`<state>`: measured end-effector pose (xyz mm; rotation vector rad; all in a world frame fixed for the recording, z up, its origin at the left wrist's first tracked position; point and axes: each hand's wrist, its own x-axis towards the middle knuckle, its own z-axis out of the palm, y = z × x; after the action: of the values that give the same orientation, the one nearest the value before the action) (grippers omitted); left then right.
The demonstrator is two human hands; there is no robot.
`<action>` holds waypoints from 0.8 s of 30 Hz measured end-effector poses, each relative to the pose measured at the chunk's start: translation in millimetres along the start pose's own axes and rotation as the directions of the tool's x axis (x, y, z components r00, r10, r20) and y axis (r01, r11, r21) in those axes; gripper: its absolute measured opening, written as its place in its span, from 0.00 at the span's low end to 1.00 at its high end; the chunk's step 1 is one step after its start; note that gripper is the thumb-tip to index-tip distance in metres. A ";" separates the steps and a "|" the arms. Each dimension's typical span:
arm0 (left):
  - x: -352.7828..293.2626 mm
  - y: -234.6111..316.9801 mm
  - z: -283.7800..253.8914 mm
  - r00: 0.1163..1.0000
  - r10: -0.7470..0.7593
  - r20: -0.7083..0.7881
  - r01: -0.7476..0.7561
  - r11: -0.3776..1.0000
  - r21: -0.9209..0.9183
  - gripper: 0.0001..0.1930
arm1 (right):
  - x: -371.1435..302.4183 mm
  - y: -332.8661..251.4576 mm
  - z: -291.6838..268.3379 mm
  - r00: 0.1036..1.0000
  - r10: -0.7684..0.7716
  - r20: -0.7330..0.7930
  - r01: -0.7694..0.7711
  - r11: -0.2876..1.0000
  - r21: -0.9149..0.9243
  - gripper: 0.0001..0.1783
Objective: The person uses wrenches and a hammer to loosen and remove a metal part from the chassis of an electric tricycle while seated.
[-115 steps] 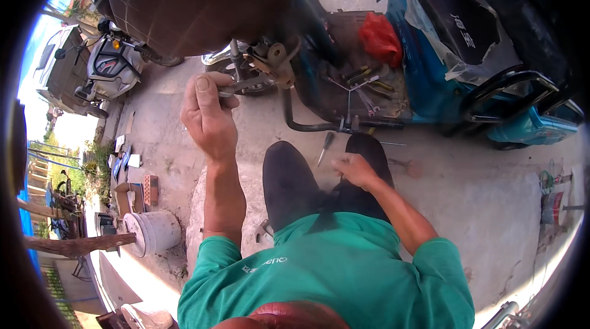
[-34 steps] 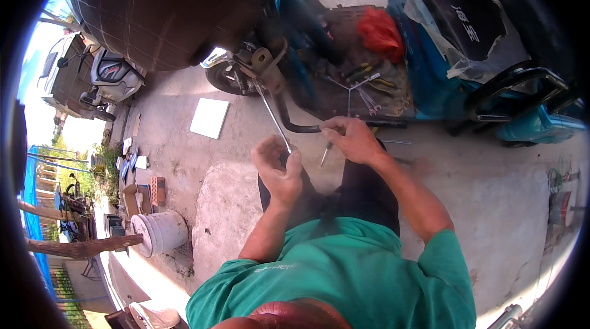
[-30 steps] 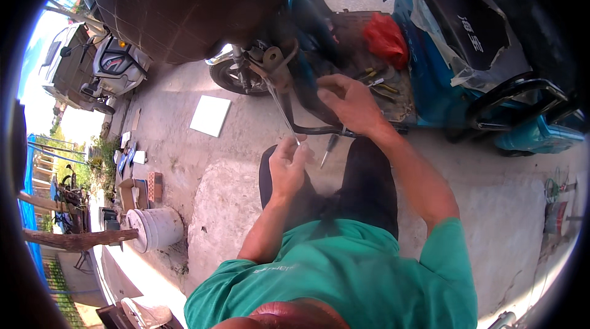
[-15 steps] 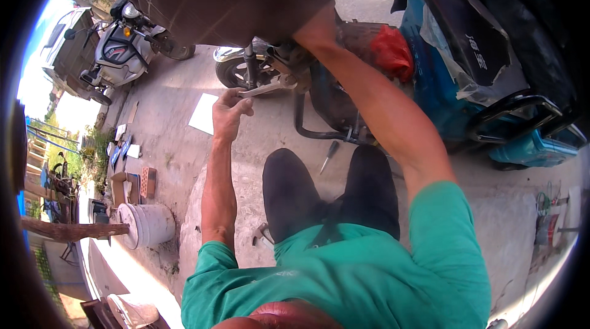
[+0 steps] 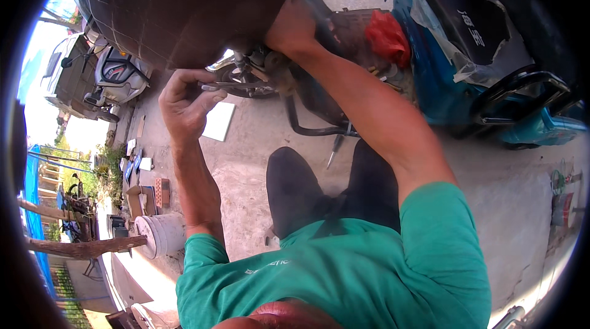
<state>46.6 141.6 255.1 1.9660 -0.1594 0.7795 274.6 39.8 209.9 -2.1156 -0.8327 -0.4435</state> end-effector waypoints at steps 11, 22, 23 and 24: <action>-93.1 1.6 112.5 0.940 0.335 0.072 -0.341 0.901 0.266 0.08 | -6.4 -4.5 3.3 0.998 0.049 -0.036 -0.045 0.995 0.088 0.37; -138.3 -8.1 174.8 0.769 -0.639 -0.012 0.346 0.432 -0.833 0.26 | 10.3 46.5 37.0 0.958 -0.283 -0.044 0.268 0.940 -0.211 0.20; -137.5 -15.1 173.8 0.758 -0.646 0.092 0.451 0.417 -0.789 0.24 | 9.9 45.6 37.5 0.962 -0.258 -0.092 0.240 0.955 -0.172 0.20; -138.1 -26.6 169.8 0.731 -0.656 0.190 0.553 0.406 -0.728 0.22 | 7.4 41.6 37.3 0.960 -0.263 -0.102 0.244 0.956 -0.161 0.19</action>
<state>26.5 -14.7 100.9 1.0090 0.2883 0.2428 309.8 52.9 167.9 -2.0966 -1.0321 -0.7844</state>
